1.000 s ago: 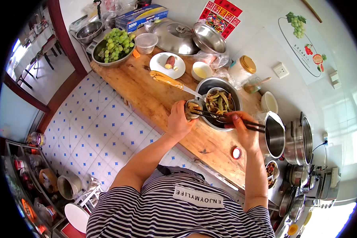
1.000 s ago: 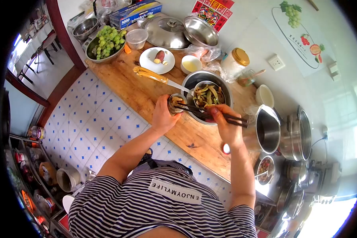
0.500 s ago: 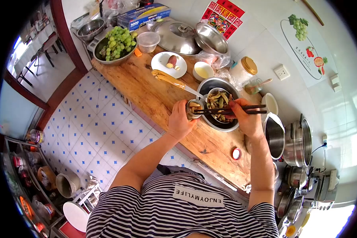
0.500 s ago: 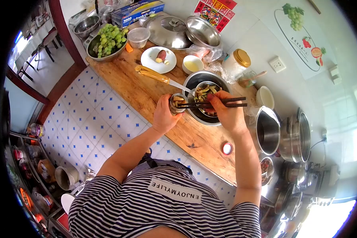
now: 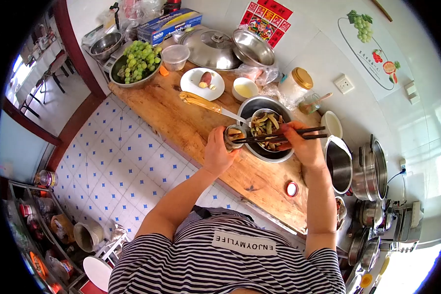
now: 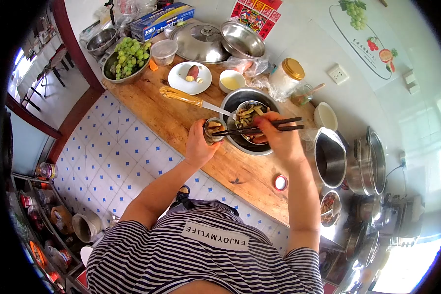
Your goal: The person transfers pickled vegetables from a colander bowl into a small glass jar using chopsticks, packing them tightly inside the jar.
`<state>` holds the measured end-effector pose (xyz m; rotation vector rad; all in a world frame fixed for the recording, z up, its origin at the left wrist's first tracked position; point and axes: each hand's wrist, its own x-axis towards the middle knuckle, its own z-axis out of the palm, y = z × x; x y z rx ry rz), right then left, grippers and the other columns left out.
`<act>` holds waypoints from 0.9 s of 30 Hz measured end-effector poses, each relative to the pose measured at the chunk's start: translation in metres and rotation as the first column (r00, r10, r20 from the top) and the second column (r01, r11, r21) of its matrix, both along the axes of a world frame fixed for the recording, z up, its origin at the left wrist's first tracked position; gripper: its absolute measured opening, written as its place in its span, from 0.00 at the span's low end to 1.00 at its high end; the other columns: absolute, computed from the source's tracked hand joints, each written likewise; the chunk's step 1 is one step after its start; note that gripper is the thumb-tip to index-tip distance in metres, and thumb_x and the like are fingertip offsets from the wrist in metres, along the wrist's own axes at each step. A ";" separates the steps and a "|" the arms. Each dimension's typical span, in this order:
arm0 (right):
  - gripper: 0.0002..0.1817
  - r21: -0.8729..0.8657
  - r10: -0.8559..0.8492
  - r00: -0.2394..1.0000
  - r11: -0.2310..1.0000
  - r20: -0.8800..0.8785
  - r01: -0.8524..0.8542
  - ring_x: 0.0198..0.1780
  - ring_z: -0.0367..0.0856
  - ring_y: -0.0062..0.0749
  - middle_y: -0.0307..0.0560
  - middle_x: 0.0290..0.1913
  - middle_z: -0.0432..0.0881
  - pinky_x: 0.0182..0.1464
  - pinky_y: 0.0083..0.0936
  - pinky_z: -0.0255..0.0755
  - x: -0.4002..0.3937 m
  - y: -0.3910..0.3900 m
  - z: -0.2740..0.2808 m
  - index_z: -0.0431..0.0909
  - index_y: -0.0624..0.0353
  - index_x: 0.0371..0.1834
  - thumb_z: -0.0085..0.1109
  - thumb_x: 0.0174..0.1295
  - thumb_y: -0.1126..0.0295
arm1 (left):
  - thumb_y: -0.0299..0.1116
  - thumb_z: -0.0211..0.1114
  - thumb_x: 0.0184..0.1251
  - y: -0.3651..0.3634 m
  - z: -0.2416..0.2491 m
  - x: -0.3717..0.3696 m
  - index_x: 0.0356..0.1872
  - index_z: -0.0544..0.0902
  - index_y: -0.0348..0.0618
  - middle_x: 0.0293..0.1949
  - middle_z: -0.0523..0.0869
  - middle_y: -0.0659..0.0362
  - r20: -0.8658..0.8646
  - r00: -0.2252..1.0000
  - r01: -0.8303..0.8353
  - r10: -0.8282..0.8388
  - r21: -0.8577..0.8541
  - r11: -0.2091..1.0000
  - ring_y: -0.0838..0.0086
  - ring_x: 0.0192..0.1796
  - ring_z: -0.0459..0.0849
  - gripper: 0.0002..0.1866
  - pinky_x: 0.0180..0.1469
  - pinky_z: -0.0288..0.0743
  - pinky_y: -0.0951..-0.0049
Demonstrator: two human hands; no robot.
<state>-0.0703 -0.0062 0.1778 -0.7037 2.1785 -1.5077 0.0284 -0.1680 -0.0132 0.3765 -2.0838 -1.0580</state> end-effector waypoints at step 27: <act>0.12 -0.184 -0.350 0.918 0.930 -0.188 0.317 0.30 0.84 0.26 0.48 0.33 0.85 0.32 0.23 0.82 -0.065 0.055 -0.070 0.81 0.69 0.40 0.58 0.72 0.68 | 0.30 0.81 0.43 0.000 0.008 0.002 0.60 0.66 0.36 0.53 0.75 0.44 0.021 1.000 0.007 -0.007 -0.024 1.000 0.47 0.56 0.76 0.42 0.56 0.75 0.55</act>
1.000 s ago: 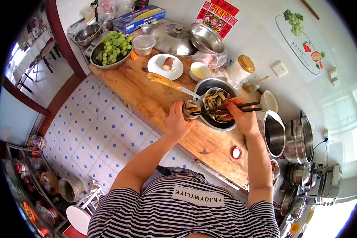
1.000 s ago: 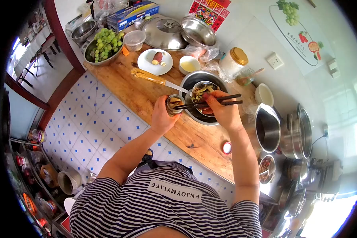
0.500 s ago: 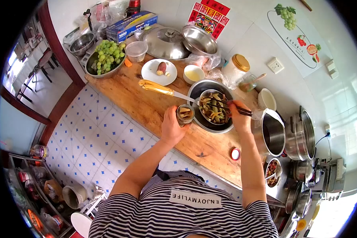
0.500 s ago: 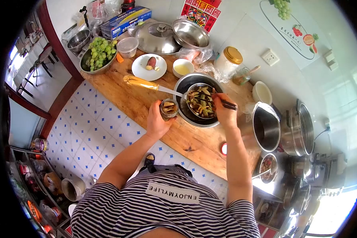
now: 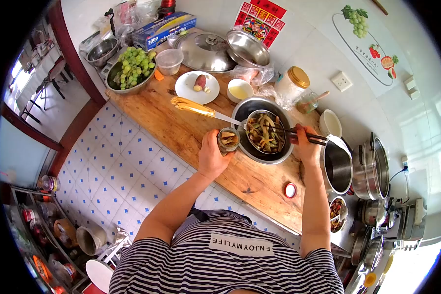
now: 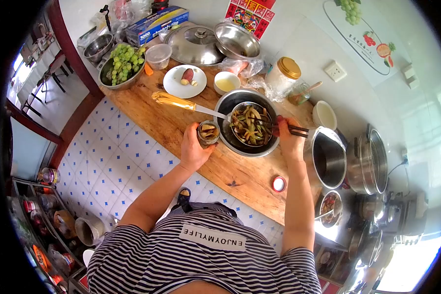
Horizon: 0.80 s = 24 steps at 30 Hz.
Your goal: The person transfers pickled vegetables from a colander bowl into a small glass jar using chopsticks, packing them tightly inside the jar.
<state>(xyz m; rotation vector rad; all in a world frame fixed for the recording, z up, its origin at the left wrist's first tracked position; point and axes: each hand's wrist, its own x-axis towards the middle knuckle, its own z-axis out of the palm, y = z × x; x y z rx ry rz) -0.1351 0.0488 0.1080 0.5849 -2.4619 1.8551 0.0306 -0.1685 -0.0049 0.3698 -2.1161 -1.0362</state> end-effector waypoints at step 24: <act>0.17 -0.304 -0.127 0.979 0.937 0.159 0.171 0.36 0.86 0.38 0.56 0.38 0.84 0.39 0.33 0.88 0.008 -0.010 -0.007 0.78 0.73 0.41 0.59 0.73 0.63 | 0.30 0.82 0.43 0.000 -0.008 -0.002 0.59 0.65 0.36 0.53 0.75 0.44 -0.022 1.000 0.014 -0.014 0.034 0.999 0.46 0.56 0.76 0.42 0.57 0.73 0.55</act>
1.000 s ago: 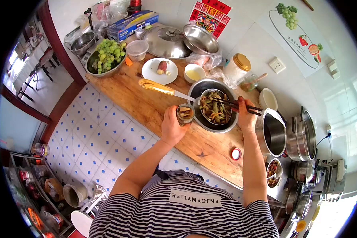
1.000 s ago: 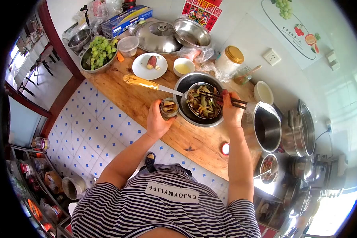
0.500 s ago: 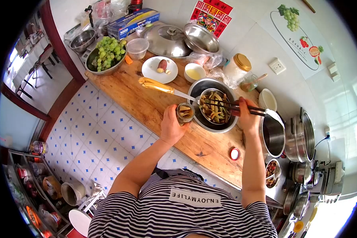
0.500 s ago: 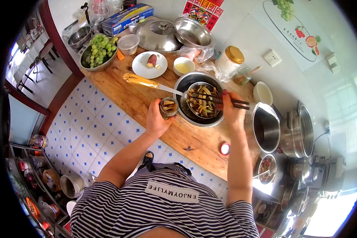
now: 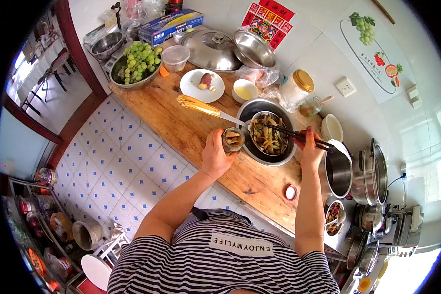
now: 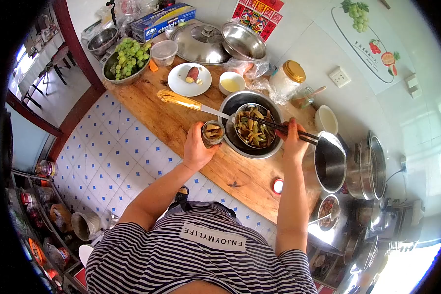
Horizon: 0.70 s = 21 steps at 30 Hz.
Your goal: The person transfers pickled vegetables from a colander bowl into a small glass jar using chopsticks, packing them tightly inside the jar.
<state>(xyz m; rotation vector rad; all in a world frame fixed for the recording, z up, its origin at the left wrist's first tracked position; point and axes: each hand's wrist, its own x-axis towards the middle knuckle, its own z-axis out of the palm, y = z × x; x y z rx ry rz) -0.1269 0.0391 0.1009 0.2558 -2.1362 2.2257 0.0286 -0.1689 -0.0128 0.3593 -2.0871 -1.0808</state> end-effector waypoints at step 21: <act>0.17 0.193 0.328 0.944 0.925 0.022 -0.326 0.37 0.89 0.38 0.56 0.42 0.87 0.37 0.26 0.84 0.058 -0.014 0.036 0.79 0.69 0.45 0.54 0.75 0.61 | 0.32 0.80 0.44 -0.001 -0.001 0.000 0.61 0.66 0.35 0.56 0.74 0.41 0.025 1.000 -0.004 0.004 -0.003 1.000 0.45 0.59 0.75 0.42 0.57 0.76 0.55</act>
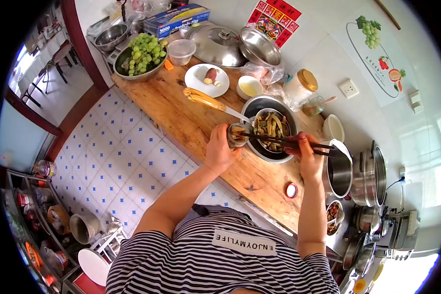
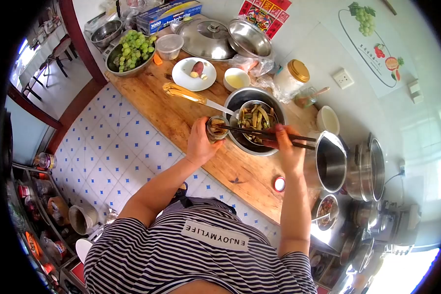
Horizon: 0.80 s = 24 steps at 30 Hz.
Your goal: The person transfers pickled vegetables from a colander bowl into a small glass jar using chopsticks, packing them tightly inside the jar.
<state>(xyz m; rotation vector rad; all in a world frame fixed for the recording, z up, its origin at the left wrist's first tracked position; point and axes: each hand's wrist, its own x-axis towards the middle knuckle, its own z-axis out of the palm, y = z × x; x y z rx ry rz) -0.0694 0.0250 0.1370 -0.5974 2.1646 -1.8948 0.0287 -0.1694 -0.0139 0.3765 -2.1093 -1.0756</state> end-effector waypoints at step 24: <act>0.18 -0.047 -0.293 0.956 0.956 -0.035 0.291 0.38 0.87 0.35 0.53 0.40 0.85 0.40 0.31 0.87 -0.040 0.019 -0.082 0.78 0.70 0.41 0.57 0.74 0.61 | 0.29 0.82 0.42 0.000 0.001 -0.001 0.61 0.64 0.34 0.53 0.75 0.42 -0.031 0.999 -0.011 0.010 -0.030 0.999 0.46 0.55 0.76 0.44 0.58 0.73 0.55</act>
